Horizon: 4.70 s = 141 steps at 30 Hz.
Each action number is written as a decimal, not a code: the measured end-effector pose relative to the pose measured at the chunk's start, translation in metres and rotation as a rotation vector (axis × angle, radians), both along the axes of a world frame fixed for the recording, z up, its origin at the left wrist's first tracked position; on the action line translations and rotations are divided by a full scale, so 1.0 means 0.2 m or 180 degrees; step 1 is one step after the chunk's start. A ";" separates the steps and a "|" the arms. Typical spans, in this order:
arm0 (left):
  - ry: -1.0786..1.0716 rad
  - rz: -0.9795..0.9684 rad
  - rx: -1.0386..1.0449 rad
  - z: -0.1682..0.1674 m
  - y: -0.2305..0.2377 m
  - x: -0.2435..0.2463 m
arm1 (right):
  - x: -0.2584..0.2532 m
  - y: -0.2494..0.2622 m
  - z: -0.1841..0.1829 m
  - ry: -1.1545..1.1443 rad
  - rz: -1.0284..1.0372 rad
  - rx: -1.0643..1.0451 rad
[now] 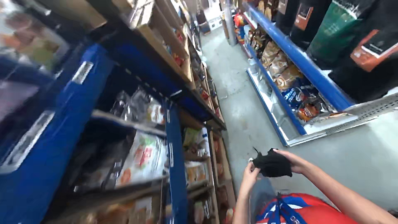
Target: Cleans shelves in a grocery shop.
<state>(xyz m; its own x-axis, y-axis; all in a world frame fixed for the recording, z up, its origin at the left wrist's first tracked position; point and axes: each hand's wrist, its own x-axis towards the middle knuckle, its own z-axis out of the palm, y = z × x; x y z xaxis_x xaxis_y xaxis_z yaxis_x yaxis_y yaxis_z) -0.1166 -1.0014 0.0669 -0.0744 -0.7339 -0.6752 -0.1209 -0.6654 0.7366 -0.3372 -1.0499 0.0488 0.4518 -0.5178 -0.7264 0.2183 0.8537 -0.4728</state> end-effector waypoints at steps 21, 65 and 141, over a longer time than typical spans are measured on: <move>0.0610 -0.0576 -0.0456 0.05 -2.79 0.04 | 0.15 -2.49 0.24 0.0647 0.0057 -0.0743; -0.0237 0.0808 -0.0239 0.18 -9.13 1.55 | 1.42 -9.23 0.61 0.1136 0.1509 -0.1628; -0.0129 -0.4456 -0.0357 0.41 -16.44 -1.75 | -1.40 -14.84 0.64 0.3556 -0.1141 0.0353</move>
